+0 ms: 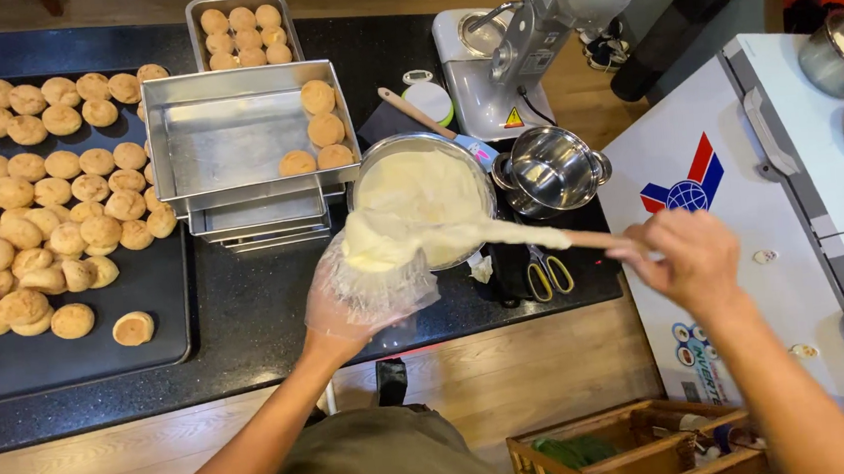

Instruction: Filling choux pastry shells with cream using a piping bag.

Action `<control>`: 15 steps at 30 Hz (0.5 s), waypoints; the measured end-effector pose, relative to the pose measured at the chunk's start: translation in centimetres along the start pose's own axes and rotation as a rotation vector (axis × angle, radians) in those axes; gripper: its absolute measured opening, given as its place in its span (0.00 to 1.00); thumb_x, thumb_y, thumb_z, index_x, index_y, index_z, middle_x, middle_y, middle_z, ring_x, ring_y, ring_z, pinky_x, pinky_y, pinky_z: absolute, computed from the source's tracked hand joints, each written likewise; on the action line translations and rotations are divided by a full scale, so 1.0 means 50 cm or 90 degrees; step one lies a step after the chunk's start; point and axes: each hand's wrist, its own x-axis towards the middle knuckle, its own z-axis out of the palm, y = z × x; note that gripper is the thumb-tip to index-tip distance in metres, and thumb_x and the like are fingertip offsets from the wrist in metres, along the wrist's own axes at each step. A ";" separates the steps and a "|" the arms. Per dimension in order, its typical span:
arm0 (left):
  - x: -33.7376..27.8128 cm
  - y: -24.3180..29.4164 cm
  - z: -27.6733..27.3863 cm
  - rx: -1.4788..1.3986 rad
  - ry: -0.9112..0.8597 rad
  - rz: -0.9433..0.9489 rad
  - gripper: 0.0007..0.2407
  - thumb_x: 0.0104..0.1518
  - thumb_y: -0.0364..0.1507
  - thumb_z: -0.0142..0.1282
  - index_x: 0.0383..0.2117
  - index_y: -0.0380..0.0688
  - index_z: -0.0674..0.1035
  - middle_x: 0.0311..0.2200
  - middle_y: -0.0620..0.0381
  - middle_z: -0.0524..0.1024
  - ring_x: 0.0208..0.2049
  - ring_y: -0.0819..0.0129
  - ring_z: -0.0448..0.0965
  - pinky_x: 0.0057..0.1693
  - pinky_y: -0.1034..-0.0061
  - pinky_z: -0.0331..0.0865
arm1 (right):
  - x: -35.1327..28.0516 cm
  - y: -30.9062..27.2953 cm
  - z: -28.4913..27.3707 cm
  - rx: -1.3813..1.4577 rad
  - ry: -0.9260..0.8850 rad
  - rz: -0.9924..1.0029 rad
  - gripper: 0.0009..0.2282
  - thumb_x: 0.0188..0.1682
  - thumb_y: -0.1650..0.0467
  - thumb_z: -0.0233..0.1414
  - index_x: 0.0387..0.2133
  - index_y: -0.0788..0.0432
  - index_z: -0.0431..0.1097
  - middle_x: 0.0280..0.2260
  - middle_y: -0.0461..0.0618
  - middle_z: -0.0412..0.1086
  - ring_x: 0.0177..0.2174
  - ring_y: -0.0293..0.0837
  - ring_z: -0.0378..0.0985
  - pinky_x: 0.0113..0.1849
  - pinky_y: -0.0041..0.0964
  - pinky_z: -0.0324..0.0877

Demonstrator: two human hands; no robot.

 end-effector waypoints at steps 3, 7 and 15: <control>-0.015 -0.057 -0.023 -0.046 0.010 0.027 0.44 0.32 0.31 0.80 0.62 0.35 0.65 0.56 0.49 0.74 0.56 0.64 0.75 0.63 0.69 0.70 | 0.023 -0.008 0.005 0.124 -0.019 0.059 0.10 0.48 0.61 0.63 0.29 0.54 0.76 0.26 0.45 0.73 0.25 0.43 0.74 0.29 0.39 0.64; -0.023 -0.093 -0.051 -0.021 0.003 0.024 0.44 0.33 0.31 0.80 0.61 0.35 0.65 0.56 0.48 0.74 0.57 0.63 0.75 0.63 0.68 0.69 | 0.079 -0.087 0.065 0.127 -0.092 0.199 0.12 0.49 0.59 0.62 0.29 0.56 0.78 0.24 0.51 0.75 0.21 0.47 0.77 0.25 0.41 0.70; -0.053 -0.156 -0.096 0.030 -0.025 0.006 0.41 0.35 0.29 0.78 0.60 0.34 0.66 0.56 0.46 0.73 0.57 0.60 0.73 0.63 0.67 0.67 | 0.097 -0.254 0.292 -0.038 -0.415 0.288 0.30 0.50 0.45 0.54 0.23 0.63 0.77 0.23 0.63 0.75 0.26 0.59 0.81 0.30 0.51 0.78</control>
